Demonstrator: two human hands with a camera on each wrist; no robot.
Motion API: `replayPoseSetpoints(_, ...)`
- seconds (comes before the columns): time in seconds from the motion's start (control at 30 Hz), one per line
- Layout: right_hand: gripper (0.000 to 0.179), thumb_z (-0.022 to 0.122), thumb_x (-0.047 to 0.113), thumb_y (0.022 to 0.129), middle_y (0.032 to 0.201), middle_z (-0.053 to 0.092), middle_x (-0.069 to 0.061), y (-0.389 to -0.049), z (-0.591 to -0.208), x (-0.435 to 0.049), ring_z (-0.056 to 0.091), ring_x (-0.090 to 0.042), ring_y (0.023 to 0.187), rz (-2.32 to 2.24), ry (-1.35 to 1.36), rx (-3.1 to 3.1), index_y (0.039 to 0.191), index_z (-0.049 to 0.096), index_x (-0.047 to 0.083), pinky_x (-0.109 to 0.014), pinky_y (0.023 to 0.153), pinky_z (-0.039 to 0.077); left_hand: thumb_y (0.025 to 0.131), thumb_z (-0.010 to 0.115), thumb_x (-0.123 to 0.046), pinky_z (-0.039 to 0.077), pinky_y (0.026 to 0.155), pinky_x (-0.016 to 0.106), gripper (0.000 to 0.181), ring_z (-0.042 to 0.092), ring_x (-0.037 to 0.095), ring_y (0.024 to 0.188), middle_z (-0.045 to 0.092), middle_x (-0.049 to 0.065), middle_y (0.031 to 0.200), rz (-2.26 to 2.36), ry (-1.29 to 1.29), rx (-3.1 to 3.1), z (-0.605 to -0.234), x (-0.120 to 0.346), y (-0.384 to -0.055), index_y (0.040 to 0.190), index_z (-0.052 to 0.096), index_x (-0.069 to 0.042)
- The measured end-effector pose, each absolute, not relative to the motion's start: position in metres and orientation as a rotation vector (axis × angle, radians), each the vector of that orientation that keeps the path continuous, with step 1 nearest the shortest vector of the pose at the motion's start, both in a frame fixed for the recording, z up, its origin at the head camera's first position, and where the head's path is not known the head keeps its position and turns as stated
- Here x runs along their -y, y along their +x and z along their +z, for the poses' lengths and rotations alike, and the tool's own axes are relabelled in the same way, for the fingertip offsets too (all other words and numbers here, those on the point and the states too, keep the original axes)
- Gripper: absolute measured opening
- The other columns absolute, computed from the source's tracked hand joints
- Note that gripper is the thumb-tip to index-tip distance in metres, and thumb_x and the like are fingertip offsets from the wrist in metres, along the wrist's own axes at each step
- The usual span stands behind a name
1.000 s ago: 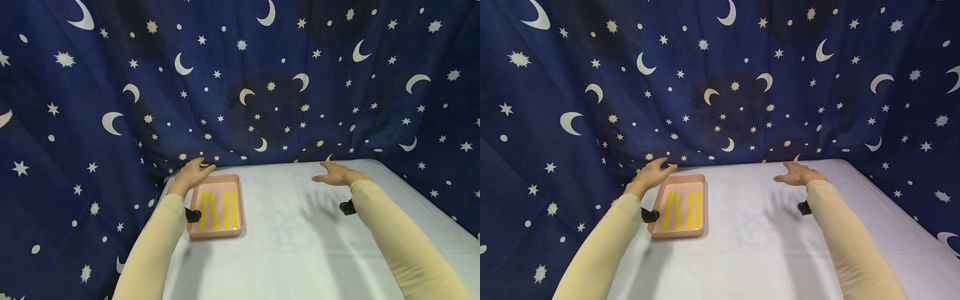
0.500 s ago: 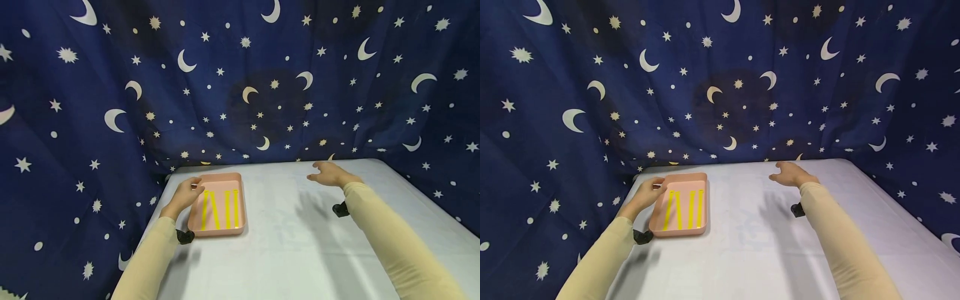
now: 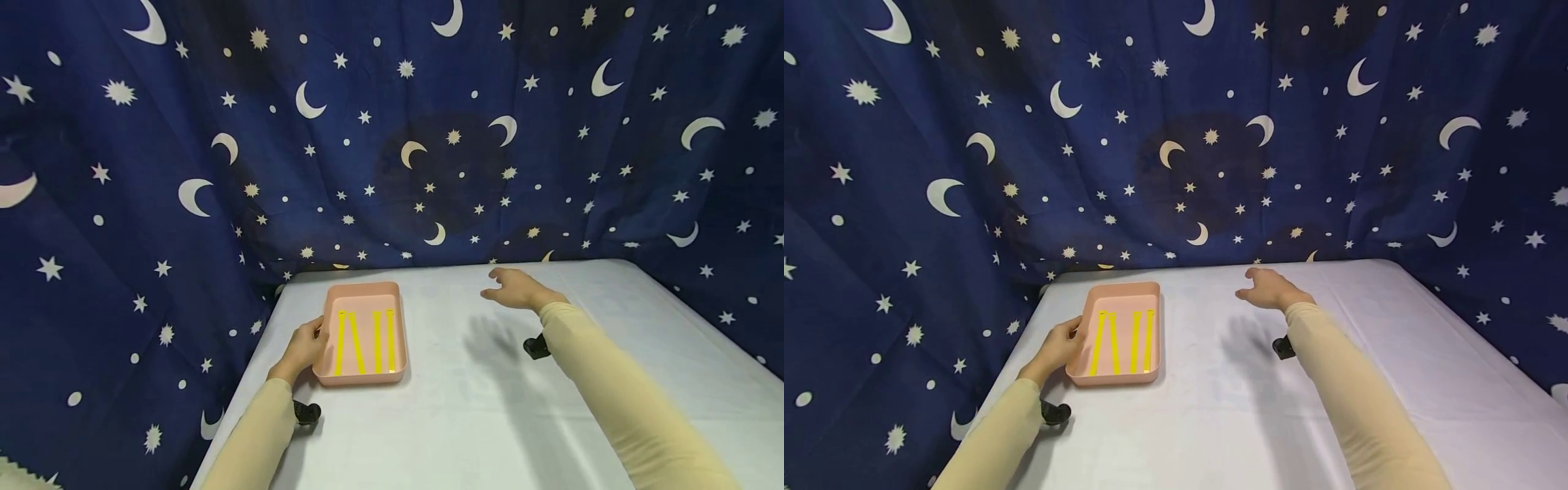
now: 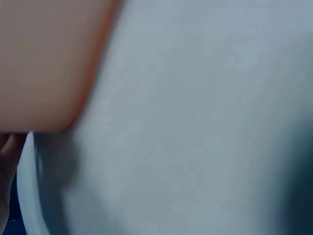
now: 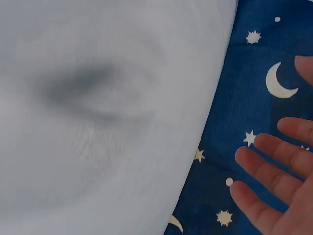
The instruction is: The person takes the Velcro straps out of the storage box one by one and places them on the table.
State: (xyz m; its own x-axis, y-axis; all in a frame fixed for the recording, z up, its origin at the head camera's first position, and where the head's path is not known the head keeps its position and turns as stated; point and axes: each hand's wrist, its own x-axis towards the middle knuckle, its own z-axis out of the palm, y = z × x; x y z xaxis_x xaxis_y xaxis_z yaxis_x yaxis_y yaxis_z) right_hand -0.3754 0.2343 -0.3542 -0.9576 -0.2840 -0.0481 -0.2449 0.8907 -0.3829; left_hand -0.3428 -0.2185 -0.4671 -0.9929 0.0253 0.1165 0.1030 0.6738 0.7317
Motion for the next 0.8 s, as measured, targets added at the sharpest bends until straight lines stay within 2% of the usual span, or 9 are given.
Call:
replayPoseSetpoints(0.3, 0.067, 0.057, 0.038, 0.098, 0.144, 0.049, -0.034, -0.379, -0.361, -0.213, 0.049, -0.049, 0.132, -0.607, -0.433, -2.916, 0.145, 0.041, -0.006, -0.064, 0.107, 0.044, 0.100, 0.045, -0.001, 0.050, 0.106, 0.046, 0.051, 0.053, 0.039, 0.133, 0.044, 0.025, 0.152, -1.311, -0.049, 2.714, -0.476, 0.199, -0.344, 0.150, 0.039, 0.003)
replayPoseSetpoints(0.37, 0.066, 0.057, 0.038, 0.098, 0.143, 0.050, -0.033, -0.380, -0.361, -0.208, 0.050, -0.049, 0.131, -0.617, -0.444, -2.918, 0.145, 0.042, -0.006, -0.063, 0.107, 0.044, 0.100, 0.045, -0.002, 0.056, 0.100, 0.040, 0.051, 0.061, 0.034, 0.125, 0.045, 0.024, 0.151, -1.297, -0.041, 2.705, -0.475, 0.193, -0.346, 0.151, 0.039, 0.002)
replayPoseSetpoints(0.43, 0.066, 0.058, 0.039, 0.098, 0.142, 0.051, -0.032, -0.381, -0.362, -0.202, 0.051, -0.048, 0.130, -0.621, -0.459, -2.917, 0.145, 0.043, -0.006, -0.062, 0.106, 0.045, 0.100, 0.044, -0.002, 0.061, 0.080, 0.032, 0.052, 0.070, 0.026, 0.097, 0.046, 0.024, 0.151, -1.316, -0.026, 2.697, -0.475, 0.187, -0.347, 0.152, 0.039, 0.000)
replayPoseSetpoints(0.47, 0.066, 0.058, 0.039, 0.098, 0.142, 0.052, -0.032, -0.381, -0.363, -0.199, 0.052, -0.047, 0.130, -0.622, -0.473, -2.918, 0.144, 0.043, -0.006, -0.061, 0.106, 0.045, 0.100, 0.044, -0.003, 0.059, 0.069, 0.027, 0.052, 0.068, 0.020, 0.081, 0.046, 0.024, 0.150, -1.321, -0.017, 2.697, -0.475, 0.185, -0.347, 0.152, 0.038, -0.001)
replayPoseSetpoints(0.53, 0.065, 0.058, 0.038, 0.098, 0.140, 0.054, -0.031, -0.382, -0.366, -0.193, 0.053, -0.046, 0.128, -0.619, -0.501, -2.919, 0.143, 0.045, -0.006, -0.060, 0.105, 0.047, 0.100, 0.043, -0.003, 0.046, 0.051, 0.020, 0.053, 0.050, 0.011, 0.056, 0.050, 0.027, 0.146, -1.333, -0.002, 2.694, -0.476, 0.180, -0.347, 0.153, 0.038, -0.002)
replayPoseSetpoints(0.6, 0.064, 0.058, 0.037, 0.097, 0.138, 0.056, -0.030, -0.383, -0.371, -0.188, 0.055, -0.045, 0.127, -0.621, -0.520, -2.919, 0.142, 0.046, -0.006, -0.059, 0.105, 0.047, 0.101, 0.043, -0.003, 0.038, 0.046, 0.018, 0.053, 0.036, 0.009, 0.048, 0.050, 0.030, 0.145, -1.369, 0.005, 2.676, -0.478, 0.175, -0.346, 0.153, 0.037, -0.002)
replayPoseSetpoints(0.7, 0.062, 0.060, 0.036, 0.096, 0.133, 0.059, -0.029, -0.382, -0.378, -0.181, 0.057, -0.044, 0.123, -0.627, -0.555, -2.923, 0.139, 0.049, -0.007, -0.057, 0.103, 0.049, 0.101, 0.043, -0.004, 0.039, 0.048, 0.018, 0.051, 0.037, 0.009, 0.049, 0.060, 0.034, 0.128, -1.373, -0.003, 2.654, -0.482, 0.168, -0.344, 0.152, 0.039, -0.002)
replayPoseSetpoints(0.8, 0.061, 0.061, 0.036, 0.094, 0.130, 0.061, -0.028, -0.380, -0.381, -0.171, 0.059, -0.043, 0.121, -0.653, -0.575, -2.918, 0.137, 0.052, -0.007, -0.056, 0.102, 0.049, 0.102, 0.044, -0.006, 0.050, 0.060, 0.024, 0.048, 0.053, 0.015, 0.063, 0.059, 0.031, 0.134, -1.338, 0.006, 2.632, -0.485, 0.162, -0.341, 0.150, 0.043, -0.002)
